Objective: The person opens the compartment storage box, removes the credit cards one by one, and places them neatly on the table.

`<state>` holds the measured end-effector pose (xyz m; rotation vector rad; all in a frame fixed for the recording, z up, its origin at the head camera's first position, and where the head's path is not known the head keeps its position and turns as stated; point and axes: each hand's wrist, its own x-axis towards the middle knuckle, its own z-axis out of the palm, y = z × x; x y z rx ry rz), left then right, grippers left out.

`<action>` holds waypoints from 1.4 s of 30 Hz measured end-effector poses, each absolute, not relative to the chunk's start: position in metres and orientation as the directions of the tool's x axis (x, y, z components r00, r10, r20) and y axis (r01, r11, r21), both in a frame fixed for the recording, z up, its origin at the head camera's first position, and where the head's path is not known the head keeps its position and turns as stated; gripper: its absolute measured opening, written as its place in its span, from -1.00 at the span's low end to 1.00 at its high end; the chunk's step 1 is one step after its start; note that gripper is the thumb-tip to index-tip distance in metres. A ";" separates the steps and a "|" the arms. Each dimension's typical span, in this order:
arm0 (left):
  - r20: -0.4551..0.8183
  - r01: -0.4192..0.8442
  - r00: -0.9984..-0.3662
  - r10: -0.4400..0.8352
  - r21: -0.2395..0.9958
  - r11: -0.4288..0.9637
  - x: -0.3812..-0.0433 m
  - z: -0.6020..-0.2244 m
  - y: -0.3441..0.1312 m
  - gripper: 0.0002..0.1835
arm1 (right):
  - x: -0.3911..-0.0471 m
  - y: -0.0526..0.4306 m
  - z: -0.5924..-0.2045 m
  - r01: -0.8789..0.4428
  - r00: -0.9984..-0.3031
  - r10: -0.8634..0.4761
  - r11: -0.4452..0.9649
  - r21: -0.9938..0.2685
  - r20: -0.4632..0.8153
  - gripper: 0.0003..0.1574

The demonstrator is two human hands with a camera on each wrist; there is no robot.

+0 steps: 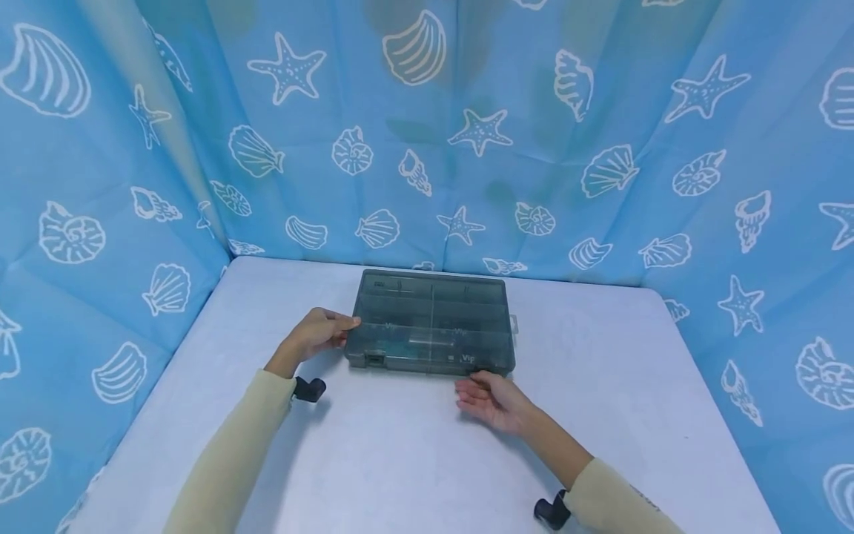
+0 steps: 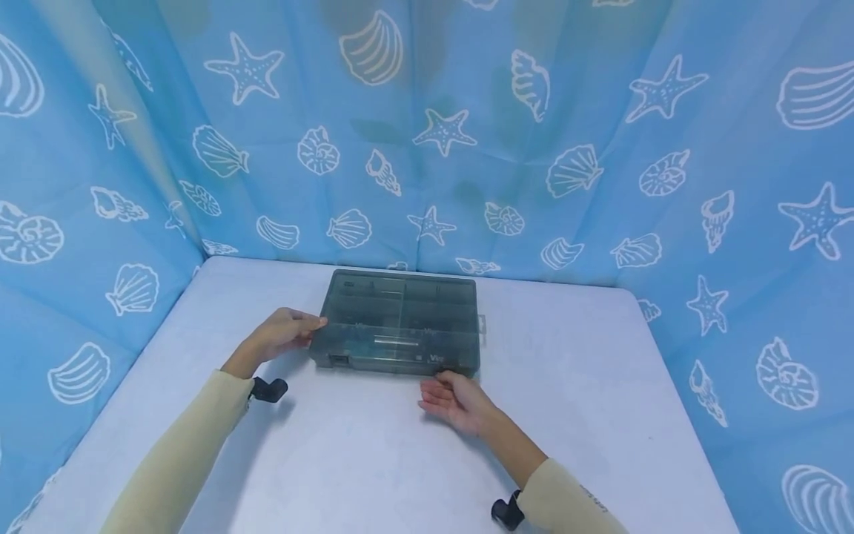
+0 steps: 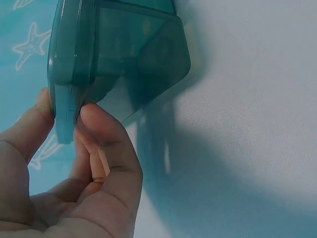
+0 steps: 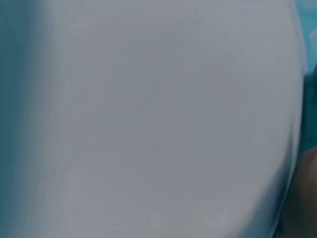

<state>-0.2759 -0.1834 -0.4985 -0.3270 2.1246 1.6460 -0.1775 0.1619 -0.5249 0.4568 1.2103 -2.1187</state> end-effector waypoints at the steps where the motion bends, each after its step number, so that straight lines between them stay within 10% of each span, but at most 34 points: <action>1: -0.475 -0.442 -0.878 0.067 0.855 0.270 -0.276 -0.498 -0.185 -0.49 | -0.178 0.151 -0.522 0.697 -0.716 -0.393 -0.368 -0.615 -0.576 -0.61; 13: -0.460 -0.427 -0.887 0.043 0.851 0.305 -0.273 -0.495 -0.181 -0.47 | -0.191 0.026 -0.515 0.740 -0.665 -0.528 -0.374 -0.559 -0.529 -0.24; 42: -0.499 -0.469 -0.866 0.025 0.830 0.303 -0.274 -0.492 -0.184 -0.49 | -0.191 -0.011 -0.532 0.647 -0.762 -0.355 -0.411 -0.642 -0.541 -0.69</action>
